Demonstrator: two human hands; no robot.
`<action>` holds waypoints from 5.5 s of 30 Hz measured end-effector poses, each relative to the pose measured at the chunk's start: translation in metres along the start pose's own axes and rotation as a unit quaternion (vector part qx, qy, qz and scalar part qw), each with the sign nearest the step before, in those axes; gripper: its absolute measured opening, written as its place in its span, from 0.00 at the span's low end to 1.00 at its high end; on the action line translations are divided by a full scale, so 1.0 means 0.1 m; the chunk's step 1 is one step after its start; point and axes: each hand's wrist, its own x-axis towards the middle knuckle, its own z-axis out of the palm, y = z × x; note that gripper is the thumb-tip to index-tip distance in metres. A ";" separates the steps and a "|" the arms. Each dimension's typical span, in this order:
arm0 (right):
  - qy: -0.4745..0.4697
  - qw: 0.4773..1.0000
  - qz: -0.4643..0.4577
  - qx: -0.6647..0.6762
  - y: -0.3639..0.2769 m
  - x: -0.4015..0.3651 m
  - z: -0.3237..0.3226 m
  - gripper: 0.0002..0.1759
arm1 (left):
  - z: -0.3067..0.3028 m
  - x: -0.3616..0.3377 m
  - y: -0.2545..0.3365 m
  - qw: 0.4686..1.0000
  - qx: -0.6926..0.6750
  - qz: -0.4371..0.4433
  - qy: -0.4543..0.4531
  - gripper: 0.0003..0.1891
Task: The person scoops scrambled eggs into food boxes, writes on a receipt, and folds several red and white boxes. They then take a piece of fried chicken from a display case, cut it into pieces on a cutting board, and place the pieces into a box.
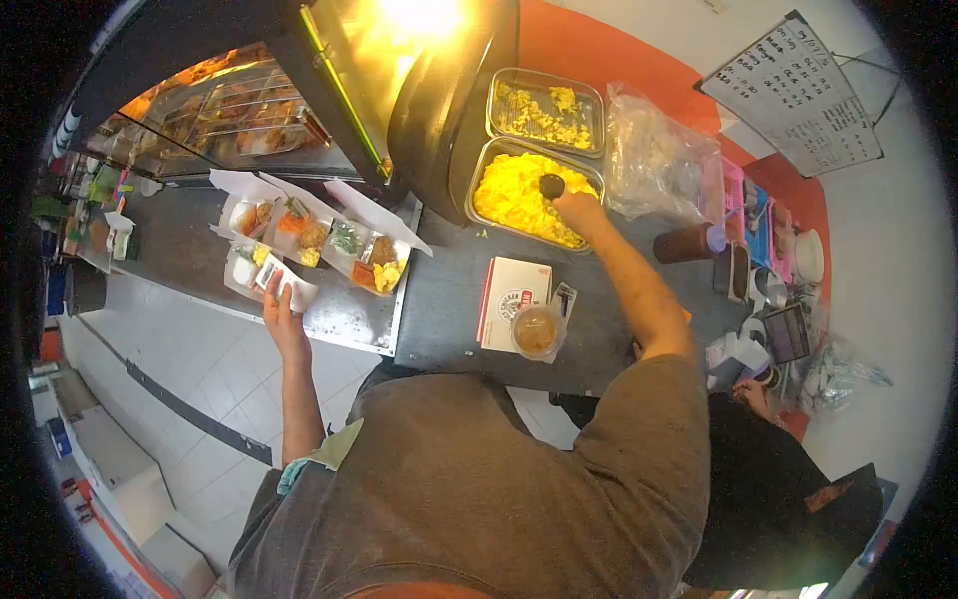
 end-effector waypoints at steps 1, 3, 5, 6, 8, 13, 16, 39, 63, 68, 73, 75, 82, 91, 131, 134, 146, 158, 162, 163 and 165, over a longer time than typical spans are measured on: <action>-0.006 0.999 -0.037 -0.023 0.03 -0.03 -0.03 0.08 | 0.03 -0.07 0.00 1.000 0.005 0.002 0.017 0.19; -0.036 0.997 -0.065 -0.016 0.07 -0.12 -0.16 0.08 | -0.05 -0.11 -0.10 1.000 0.004 -0.019 0.023 0.19; -0.058 0.994 -0.093 -0.014 0.15 -0.05 -0.08 0.08 | -0.11 -0.12 -0.16 0.999 -0.006 -0.031 0.040 0.19; 0.047 0.980 -0.112 0.159 0.27 0.03 0.26 0.10 | -0.11 -0.13 -0.14 0.999 -0.007 -0.028 0.042 0.19; 0.146 0.925 -0.129 0.325 0.25 0.03 0.33 0.11 | -0.13 -0.17 -0.12 0.998 -0.008 -0.032 0.049 0.19; -0.021 0.547 0.303 0.780 0.09 -0.37 0.26 0.15 | -0.20 -0.10 -0.24 0.998 0.002 -0.041 0.049 0.19; 0.015 0.417 0.302 0.857 0.04 -0.47 0.39 0.13 | -0.14 -0.04 -0.16 0.999 0.013 -0.041 0.026 0.19; 0.048 0.739 0.281 0.610 -0.02 -0.38 0.20 0.14 | -0.36 0.22 0.01 0.999 0.015 -0.042 0.000 0.17; 0.145 0.213 0.069 0.964 -1.86 -1.49 -1.98 0.13 | -0.94 2.21 0.56 0.722 0.625 0.237 0.178 0.44; 0.000 0.148 0.205 0.967 -3.54 -0.35 -2.43 0.08 | -1.12 2.45 0.42 0.747 0.656 0.101 0.043 0.43; -0.021 0.329 0.092 0.940 -4.80 1.21 -2.07 0.07 | -1.78 2.09 0.25 0.753 0.655 0.051 -0.044 0.46; 0.233 0.695 0.015 0.680 -5.21 1.83 -1.63 0.09 | -1.96 1.99 0.04 0.787 0.614 0.059 -0.035 0.47; 0.257 0.923 -0.089 0.271 -5.50 1.99 -1.25 0.17 | -2.24 1.96 0.00 0.848 0.523 0.077 -0.032 0.44; 0.204 0.657 0.070 0.723 -5.26 1.77 -1.60 0.08 | -2.42 2.16 0.36 0.906 0.323 0.272 0.024 0.26; 0.186 0.755 0.497 0.385 -1.72 -2.48 0.83 0.11 | 0.63 -0.74 -1.92 0.718 0.360 0.064 -0.592 0.35; 0.129 0.756 0.474 0.434 -1.61 -2.19 0.91 0.11 | 0.73 -0.78 -1.76 0.705 0.452 0.052 -0.544 0.36; 0.452 0.400 0.492 0.627 -2.19 -2.61 0.82 0.08 | 0.61 -0.72 -1.60 0.603 0.572 0.243 -0.500 0.31; 0.342 0.537 0.326 0.699 -3.93 -1.54 0.73 0.15 | 0.47 -0.61 -1.47 0.557 0.607 0.279 -0.493 0.34; 0.327 0.550 0.384 0.666 -4.04 -1.42 0.81 0.14 | 0.46 -0.59 -1.49 0.548 0.612 0.278 -0.498 0.35; 0.352 0.611 0.364 0.609 -4.05 -1.39 0.79 0.14 | 0.46 -0.58 -1.50 0.549 0.612 0.276 -0.498 0.35; 0.382 0.687 0.308 0.536 -4.07 -1.39 0.76 0.13 | 0.43 -0.57 -1.53 0.548 0.604 0.291 -0.501 0.37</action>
